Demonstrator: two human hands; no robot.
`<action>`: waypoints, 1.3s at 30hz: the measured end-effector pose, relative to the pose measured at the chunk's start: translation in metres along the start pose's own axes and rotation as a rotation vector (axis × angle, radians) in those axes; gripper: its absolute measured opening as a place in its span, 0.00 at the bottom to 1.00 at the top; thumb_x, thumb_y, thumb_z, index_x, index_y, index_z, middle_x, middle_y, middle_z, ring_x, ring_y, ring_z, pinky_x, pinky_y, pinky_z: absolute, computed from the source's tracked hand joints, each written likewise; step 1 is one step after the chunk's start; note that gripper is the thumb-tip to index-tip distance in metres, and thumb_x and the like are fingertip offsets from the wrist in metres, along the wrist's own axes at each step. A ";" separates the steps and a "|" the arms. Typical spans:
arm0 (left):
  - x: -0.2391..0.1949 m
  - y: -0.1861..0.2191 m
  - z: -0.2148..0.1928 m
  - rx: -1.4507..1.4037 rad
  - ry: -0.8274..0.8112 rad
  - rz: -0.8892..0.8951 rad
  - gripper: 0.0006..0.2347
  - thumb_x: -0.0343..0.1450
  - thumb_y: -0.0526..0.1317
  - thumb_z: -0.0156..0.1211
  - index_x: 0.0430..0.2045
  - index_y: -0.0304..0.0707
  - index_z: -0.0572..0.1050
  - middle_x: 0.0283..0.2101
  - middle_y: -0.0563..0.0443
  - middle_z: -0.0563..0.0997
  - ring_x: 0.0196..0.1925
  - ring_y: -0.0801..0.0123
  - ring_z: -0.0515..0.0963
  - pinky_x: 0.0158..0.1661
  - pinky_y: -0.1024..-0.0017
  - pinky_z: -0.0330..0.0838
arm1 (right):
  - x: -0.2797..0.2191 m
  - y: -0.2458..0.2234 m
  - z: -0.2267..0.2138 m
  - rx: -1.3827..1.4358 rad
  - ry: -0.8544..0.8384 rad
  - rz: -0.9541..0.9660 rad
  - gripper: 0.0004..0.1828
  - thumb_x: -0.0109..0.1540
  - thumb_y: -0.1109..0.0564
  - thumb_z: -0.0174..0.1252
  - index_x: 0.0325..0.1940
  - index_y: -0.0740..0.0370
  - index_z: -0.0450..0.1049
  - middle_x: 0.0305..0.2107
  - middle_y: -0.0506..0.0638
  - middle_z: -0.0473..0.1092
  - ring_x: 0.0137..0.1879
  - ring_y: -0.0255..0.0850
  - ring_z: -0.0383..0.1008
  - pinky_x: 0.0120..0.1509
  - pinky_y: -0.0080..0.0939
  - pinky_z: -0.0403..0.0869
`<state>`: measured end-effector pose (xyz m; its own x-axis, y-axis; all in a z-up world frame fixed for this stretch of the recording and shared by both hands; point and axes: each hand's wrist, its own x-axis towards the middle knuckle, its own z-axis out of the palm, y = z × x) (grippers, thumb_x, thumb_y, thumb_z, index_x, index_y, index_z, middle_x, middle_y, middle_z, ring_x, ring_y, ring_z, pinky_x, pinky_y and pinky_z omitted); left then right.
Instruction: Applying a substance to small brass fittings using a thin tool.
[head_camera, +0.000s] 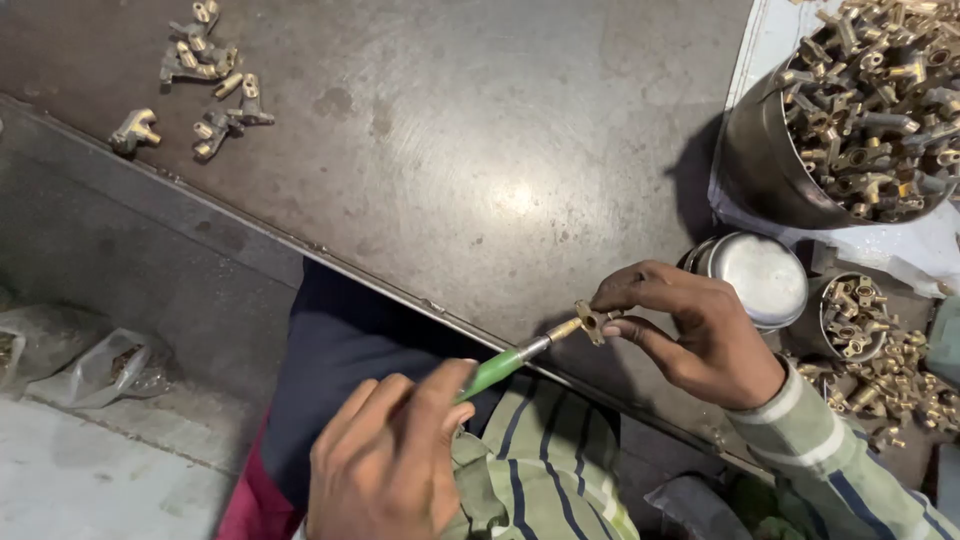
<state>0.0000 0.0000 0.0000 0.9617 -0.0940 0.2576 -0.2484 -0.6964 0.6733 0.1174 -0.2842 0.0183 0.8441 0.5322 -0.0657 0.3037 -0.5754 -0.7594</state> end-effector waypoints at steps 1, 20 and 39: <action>0.006 0.004 -0.004 -0.002 -0.001 -0.004 0.15 0.68 0.33 0.66 0.49 0.30 0.80 0.25 0.44 0.77 0.26 0.60 0.75 0.32 0.63 0.71 | 0.000 -0.003 0.000 0.000 -0.003 0.002 0.12 0.57 0.63 0.66 0.45 0.63 0.81 0.41 0.52 0.80 0.45 0.43 0.83 0.47 0.41 0.79; 0.003 -0.007 0.004 -0.760 -0.244 -0.754 0.18 0.73 0.33 0.59 0.58 0.38 0.70 0.32 0.41 0.88 0.25 0.60 0.78 0.28 0.67 0.73 | 0.005 -0.042 0.017 -0.171 0.075 -0.223 0.17 0.55 0.63 0.67 0.49 0.59 0.81 0.42 0.53 0.77 0.49 0.43 0.79 0.48 0.41 0.77; 0.015 -0.013 -0.003 -1.226 -0.235 -0.809 0.24 0.70 0.32 0.53 0.63 0.33 0.58 0.34 0.39 0.87 0.18 0.77 0.69 0.22 0.77 0.65 | -0.026 0.041 0.016 1.214 0.396 0.368 0.16 0.66 0.57 0.59 0.56 0.69 0.77 0.46 0.58 0.78 0.51 0.46 0.78 0.60 0.50 0.76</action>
<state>0.0177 0.0095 -0.0030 0.8500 -0.1764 -0.4963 0.5232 0.3920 0.7567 0.1008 -0.3118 -0.0211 0.9251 0.1316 -0.3563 -0.3790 0.3803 -0.8436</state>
